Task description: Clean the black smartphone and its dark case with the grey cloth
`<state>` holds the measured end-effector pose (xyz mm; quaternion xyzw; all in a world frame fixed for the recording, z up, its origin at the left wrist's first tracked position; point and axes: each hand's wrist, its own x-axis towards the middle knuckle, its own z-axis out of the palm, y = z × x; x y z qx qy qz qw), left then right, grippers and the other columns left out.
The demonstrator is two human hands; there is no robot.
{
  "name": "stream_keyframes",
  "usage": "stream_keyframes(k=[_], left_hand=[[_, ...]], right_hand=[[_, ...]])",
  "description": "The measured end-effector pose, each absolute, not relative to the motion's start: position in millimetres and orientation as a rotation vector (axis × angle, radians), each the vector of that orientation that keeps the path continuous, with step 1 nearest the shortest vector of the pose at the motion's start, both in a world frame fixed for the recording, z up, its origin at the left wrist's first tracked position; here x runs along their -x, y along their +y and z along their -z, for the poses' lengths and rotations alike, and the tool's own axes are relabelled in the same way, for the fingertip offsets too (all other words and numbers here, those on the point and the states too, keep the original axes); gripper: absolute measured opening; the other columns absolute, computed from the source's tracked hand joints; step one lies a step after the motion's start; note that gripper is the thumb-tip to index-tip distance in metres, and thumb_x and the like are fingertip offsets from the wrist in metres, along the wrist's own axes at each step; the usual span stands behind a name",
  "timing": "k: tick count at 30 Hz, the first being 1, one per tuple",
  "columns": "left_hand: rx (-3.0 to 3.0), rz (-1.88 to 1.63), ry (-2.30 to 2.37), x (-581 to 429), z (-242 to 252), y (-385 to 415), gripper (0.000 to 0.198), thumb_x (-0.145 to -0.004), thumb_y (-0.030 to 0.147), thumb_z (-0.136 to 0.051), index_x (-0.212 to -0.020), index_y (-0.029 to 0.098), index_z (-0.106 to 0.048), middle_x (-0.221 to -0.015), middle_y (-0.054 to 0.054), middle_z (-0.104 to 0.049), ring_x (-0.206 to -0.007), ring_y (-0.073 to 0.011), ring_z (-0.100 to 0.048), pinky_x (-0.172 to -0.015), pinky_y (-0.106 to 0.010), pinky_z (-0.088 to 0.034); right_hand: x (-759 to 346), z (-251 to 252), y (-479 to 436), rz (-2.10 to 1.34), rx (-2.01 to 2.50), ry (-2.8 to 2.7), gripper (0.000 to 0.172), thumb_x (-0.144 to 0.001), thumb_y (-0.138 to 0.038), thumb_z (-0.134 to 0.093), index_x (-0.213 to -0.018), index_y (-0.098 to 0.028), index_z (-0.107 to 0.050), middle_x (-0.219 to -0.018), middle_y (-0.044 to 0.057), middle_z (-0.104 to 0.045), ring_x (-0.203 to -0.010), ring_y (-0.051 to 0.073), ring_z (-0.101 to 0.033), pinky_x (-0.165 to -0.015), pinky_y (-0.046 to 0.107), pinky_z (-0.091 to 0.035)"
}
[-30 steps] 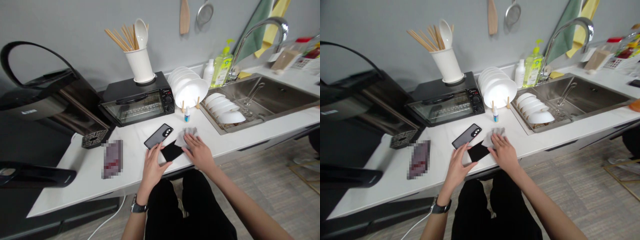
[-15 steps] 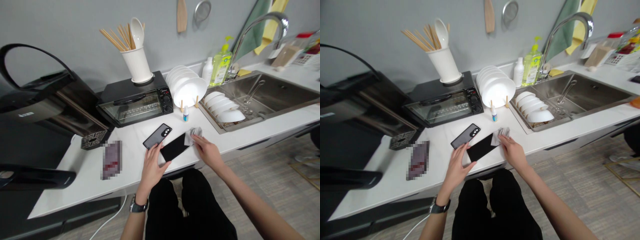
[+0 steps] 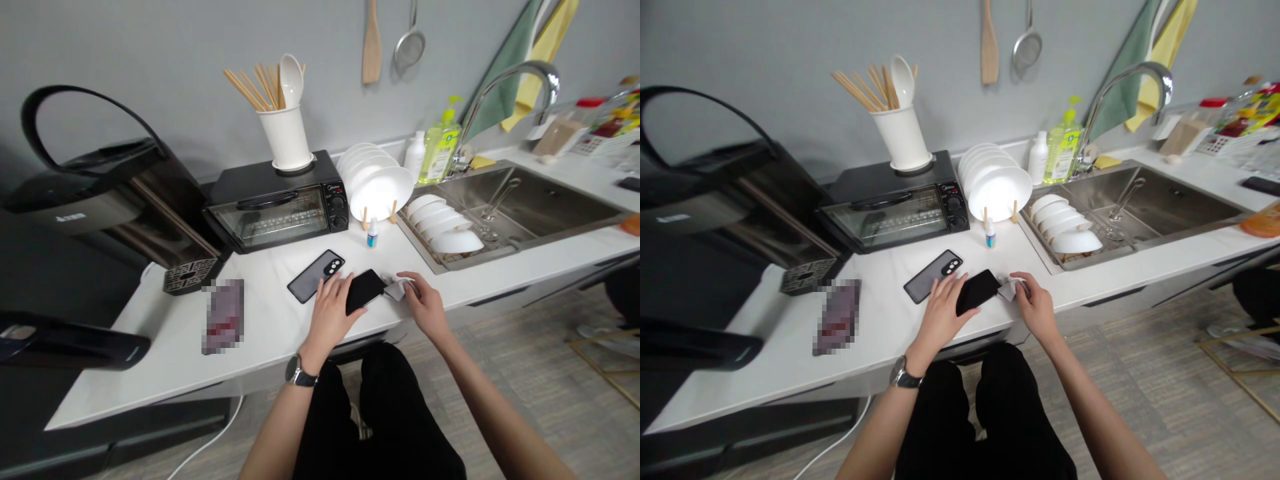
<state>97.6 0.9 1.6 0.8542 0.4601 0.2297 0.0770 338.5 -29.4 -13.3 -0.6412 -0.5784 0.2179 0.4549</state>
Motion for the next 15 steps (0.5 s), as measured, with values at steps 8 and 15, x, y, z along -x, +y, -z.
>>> stream_keyframes(k=[8,15], left_hand=[[-2.468,-0.851,1.474,-68.0,-19.1,3.2,0.061,-0.089,0.034,-0.076,-0.146,0.028,-0.054,-0.144,-0.009,-0.058,-0.128,-0.0292,-0.062,-0.113,-0.044,-0.052],[-2.366,-0.791,1.731,-20.1,-22.7,41.4,0.050,-0.086,0.035,-0.078,-0.133,0.026,-0.067,-0.133,-0.007,-0.067,-0.110,-0.0284,-0.071,-0.100,-0.042,-0.060]], right_hand=[[-336.6,14.7,-28.8,-0.563,1.611,-1.392,0.037,-0.099,-0.044,-0.047,-0.118,-0.022,-0.069,-0.057,-0.006,-0.049,-0.052,0.017,-0.044,-0.055,0.029,-0.031],[-315.9,5.4,-1.1,-0.513,1.636,-1.697,0.038,-0.101,-0.042,-0.042,-0.118,-0.025,-0.071,-0.084,0.002,-0.073,-0.073,0.021,-0.065,-0.068,0.031,-0.044]])
